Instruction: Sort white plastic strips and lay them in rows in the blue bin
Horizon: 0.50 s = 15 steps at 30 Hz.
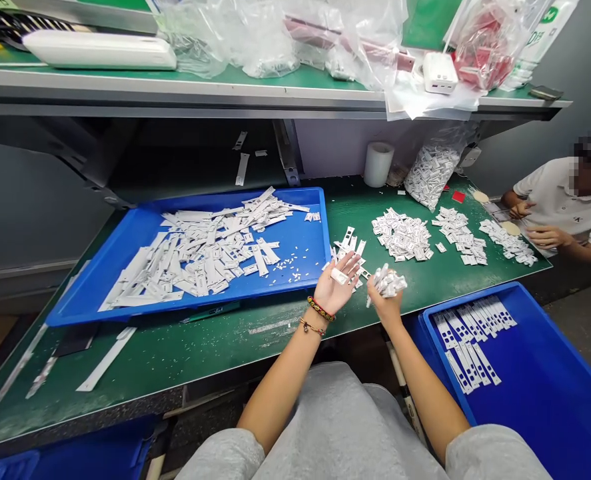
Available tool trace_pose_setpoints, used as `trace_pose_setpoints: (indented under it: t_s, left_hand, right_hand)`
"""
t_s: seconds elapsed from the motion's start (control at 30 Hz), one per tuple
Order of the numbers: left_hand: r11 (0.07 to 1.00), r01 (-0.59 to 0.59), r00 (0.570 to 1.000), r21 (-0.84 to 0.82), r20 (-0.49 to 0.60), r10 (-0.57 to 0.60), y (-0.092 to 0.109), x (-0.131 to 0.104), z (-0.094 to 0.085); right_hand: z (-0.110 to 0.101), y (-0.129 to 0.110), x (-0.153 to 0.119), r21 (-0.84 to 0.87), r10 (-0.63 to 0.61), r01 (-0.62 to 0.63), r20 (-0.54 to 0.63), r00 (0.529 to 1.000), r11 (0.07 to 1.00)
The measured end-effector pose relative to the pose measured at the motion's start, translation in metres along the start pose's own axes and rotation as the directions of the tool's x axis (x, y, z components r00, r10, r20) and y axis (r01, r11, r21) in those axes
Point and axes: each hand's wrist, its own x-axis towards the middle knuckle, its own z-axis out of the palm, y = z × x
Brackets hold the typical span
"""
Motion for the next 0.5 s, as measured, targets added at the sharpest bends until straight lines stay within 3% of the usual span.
trace_pose_setpoints:
  t_s: [0.1, 0.2, 0.37, 0.5]
  left_hand:
    - [0.995, 0.090, 0.995, -0.036, 0.037, -0.088, -0.013, -0.008, 0.013]
    - [0.975, 0.211, 0.977, -0.076, 0.060, -0.207, -0.031, -0.012, 0.023]
    - [0.944, 0.329, 0.930, -0.018, 0.179, -0.321, -0.056, -0.009, 0.030]
    - [0.939, 0.268, 0.944, 0.217, 0.135, -0.301, -0.067, -0.001, 0.039]
  right_hand:
    - [0.003, -0.010, -0.015, -0.050, -0.208, 0.211, 0.055, 0.977, 0.976]
    - [0.003, -0.013, -0.025, -0.145, -0.250, 0.264, 0.111, 0.962, 0.954]
    - [-0.007, -0.008, -0.036, -0.219, -0.297, 0.278, -0.059, 0.953, 0.935]
    - [-0.009, -0.002, -0.039, -0.292, -0.311, 0.243, -0.213, 0.926, 0.925]
